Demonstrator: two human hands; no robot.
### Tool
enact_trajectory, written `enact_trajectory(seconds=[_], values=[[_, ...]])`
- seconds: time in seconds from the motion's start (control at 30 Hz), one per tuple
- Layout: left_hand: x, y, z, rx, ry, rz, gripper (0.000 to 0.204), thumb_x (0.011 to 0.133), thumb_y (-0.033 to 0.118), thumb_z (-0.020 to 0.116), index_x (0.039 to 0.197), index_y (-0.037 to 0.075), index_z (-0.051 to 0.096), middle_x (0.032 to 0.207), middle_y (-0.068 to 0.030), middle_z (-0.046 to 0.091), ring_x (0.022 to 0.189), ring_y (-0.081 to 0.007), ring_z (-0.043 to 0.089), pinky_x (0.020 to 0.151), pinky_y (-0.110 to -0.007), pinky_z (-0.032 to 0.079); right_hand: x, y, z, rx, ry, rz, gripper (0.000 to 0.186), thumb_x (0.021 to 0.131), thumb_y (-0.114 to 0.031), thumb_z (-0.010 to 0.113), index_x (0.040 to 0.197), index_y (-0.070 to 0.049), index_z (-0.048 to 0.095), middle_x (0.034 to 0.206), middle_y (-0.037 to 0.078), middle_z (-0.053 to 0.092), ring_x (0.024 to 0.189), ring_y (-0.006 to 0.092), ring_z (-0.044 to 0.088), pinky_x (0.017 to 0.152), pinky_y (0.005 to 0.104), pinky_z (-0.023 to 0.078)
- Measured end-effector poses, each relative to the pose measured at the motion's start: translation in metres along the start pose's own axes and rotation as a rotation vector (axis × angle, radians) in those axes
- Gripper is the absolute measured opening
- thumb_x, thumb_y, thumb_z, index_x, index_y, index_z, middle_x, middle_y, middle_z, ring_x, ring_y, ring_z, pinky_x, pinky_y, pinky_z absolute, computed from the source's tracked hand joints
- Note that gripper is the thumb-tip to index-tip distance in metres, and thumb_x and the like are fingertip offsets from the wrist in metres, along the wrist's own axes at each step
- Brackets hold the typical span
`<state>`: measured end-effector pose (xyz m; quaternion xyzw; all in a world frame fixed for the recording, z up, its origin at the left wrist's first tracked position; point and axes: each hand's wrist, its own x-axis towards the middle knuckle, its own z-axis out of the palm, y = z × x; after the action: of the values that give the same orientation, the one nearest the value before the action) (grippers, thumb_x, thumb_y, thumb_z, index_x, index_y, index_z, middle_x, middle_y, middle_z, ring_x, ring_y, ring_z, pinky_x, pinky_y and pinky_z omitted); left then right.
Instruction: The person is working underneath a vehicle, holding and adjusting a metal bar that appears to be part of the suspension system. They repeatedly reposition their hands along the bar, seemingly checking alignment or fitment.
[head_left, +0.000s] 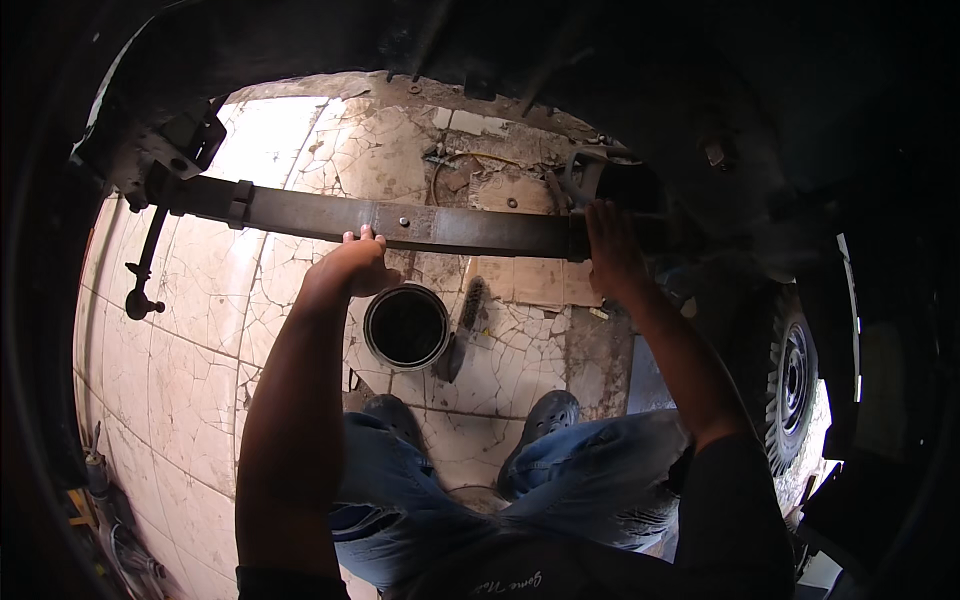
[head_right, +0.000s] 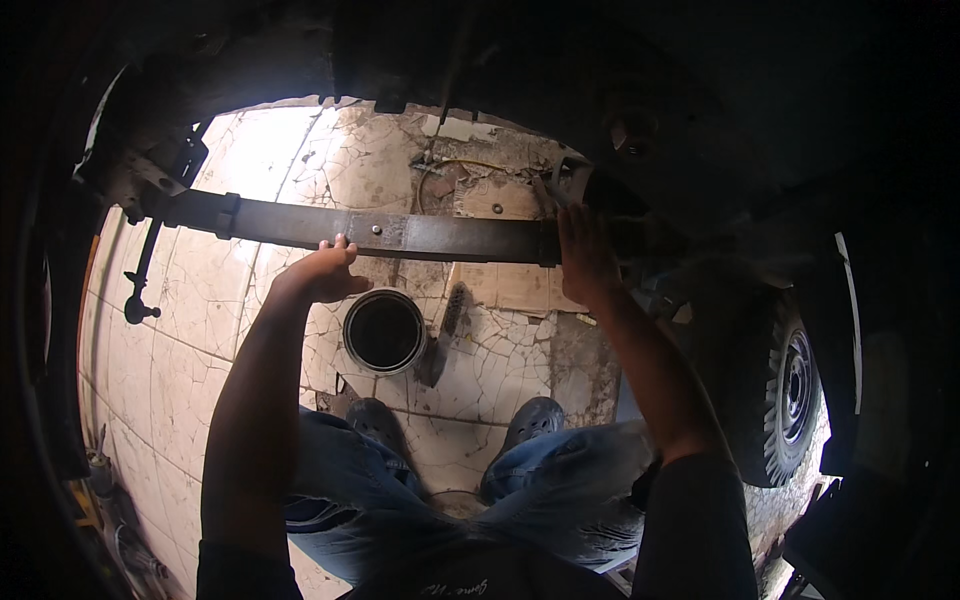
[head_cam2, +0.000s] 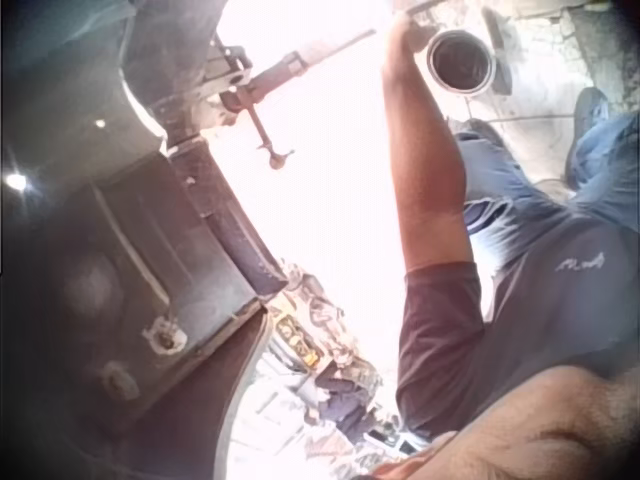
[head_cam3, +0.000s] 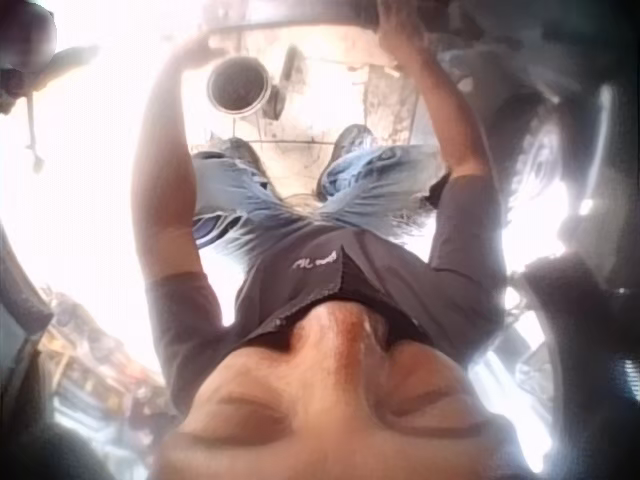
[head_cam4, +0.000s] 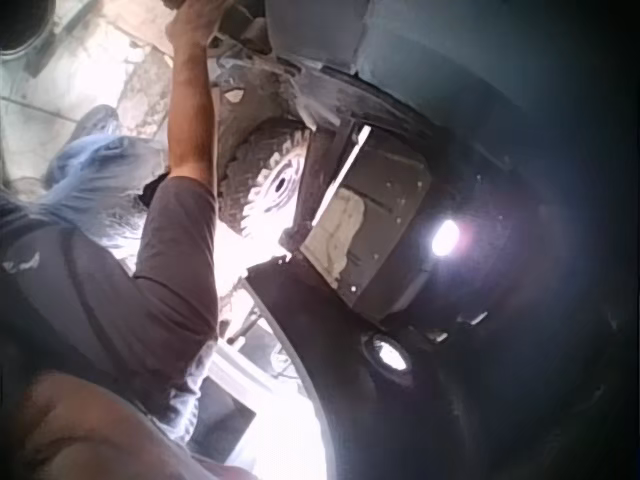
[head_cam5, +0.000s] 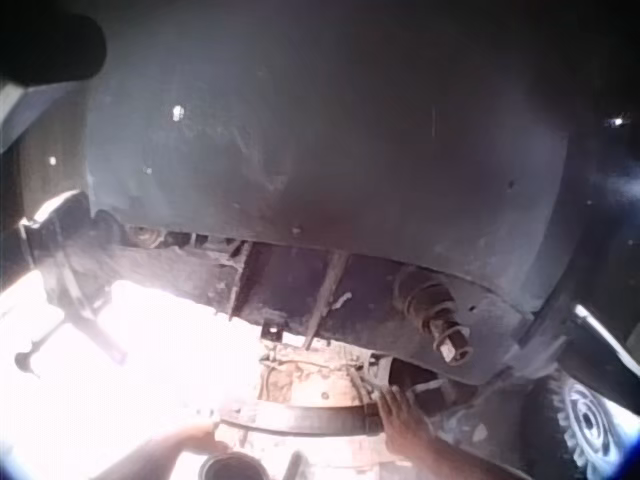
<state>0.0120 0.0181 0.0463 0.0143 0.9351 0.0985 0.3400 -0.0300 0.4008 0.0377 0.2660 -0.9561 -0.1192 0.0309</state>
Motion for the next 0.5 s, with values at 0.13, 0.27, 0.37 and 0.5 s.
enact_trajectory(seconds=[0.13,0.27,0.37,0.5], values=[[-0.001,-0.008,0.007,-0.019,0.019,0.019,0.088,0.084,0.051,0.06,0.144,-0.003,0.025,0.152,-0.0269,0.015,0.14,-0.0439,0.017,0.112,-0.043,0.028,-0.03,-0.006,0.013,0.096,0.018,-0.058,0.084,0.071,-0.005,0.065,0.141,0.009,0.023,0.148,0.029,0.022,0.139,0.0412,0.022,0.116,0.049,0.017],[0.0,-0.002,0.004,-0.037,0.0,-0.001,0.089,0.084,0.051,0.061,0.144,-0.004,0.026,0.151,-0.028,0.017,0.139,-0.0453,0.02,0.112,-0.043,0.028,-0.038,-0.009,0.007,0.052,0.013,-0.048,0.084,0.07,-0.006,0.066,0.142,0.007,0.023,0.148,0.028,0.023,0.139,0.0407,0.022,0.115,0.0494,0.019],[-0.003,0.009,-0.002,0.021,-0.03,-0.056,0.089,0.084,0.052,0.061,0.144,-0.003,0.027,0.15,-0.0295,0.019,0.138,-0.0466,0.022,0.112,-0.043,0.028,-0.016,-0.005,0.006,0.039,-0.013,-0.002,0.085,0.07,-0.007,0.068,0.142,0.007,0.024,0.148,0.028,0.024,0.14,0.0398,0.022,0.114,0.0493,0.019],[0.001,0.008,-0.003,0.014,-0.01,-0.039,0.09,0.083,0.053,0.062,0.143,-0.004,0.027,0.149,-0.0307,0.019,0.137,-0.0472,0.022,0.111,-0.044,0.029,0.017,0.001,0.001,-0.032,-0.116,0.091,0.086,0.069,-0.009,0.067,0.142,0.006,0.024,0.148,0.027,0.025,0.139,0.0383,0.024,0.114,0.0486,0.019]])
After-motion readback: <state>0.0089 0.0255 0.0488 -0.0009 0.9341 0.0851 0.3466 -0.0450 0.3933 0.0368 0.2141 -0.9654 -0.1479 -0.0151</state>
